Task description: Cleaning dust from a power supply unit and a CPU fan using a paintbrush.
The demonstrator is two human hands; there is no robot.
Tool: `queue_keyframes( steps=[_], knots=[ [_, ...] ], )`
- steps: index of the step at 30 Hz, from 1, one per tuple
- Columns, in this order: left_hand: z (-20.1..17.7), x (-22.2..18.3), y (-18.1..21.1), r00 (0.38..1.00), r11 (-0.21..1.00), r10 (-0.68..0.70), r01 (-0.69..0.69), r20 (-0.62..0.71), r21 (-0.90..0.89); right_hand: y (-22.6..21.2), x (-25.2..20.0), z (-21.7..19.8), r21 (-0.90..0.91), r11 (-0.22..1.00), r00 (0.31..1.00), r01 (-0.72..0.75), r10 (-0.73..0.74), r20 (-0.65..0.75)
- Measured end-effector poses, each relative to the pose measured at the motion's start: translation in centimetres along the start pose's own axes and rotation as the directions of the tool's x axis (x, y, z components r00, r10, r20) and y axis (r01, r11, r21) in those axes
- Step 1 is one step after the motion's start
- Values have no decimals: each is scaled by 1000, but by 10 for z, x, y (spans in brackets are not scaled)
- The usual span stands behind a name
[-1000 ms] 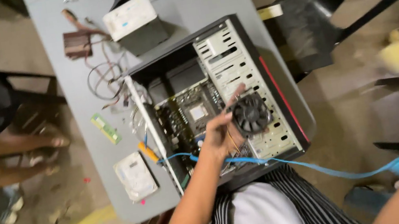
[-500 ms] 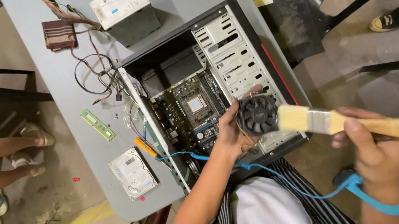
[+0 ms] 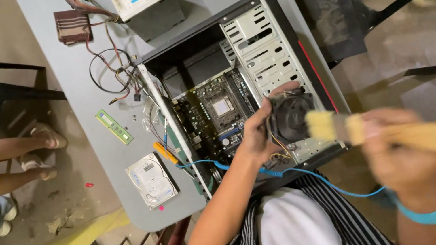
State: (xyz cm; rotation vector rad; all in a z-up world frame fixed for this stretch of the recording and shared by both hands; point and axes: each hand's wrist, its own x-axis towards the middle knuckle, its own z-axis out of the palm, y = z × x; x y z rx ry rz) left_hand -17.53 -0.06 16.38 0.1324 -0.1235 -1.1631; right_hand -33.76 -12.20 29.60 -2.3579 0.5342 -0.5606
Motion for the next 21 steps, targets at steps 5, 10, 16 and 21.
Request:
queue_keyframes(
  steps=[5, 10, 16, 21],
  knots=[
    [20, 14, 7, 999, 999, 21, -23, 42, 25, 7, 6, 9, -7, 993, 958, 116, -114, -264],
    [6, 20, 9, 998, 998, 57, -57, 20, 26, 13, 4, -2, 100, 995, 989, -28, 13, 149],
    [22, 24, 8, 999, 1000, 25, -25, 28, -5, 13, 22, 9, 9, 996, 996, 94, -94, 6],
    [23, 26, 18, 998, 996, 63, -63, -8, 63, 3, 16, 7, 191, 981, 998, 34, -23, -60]
  ],
)
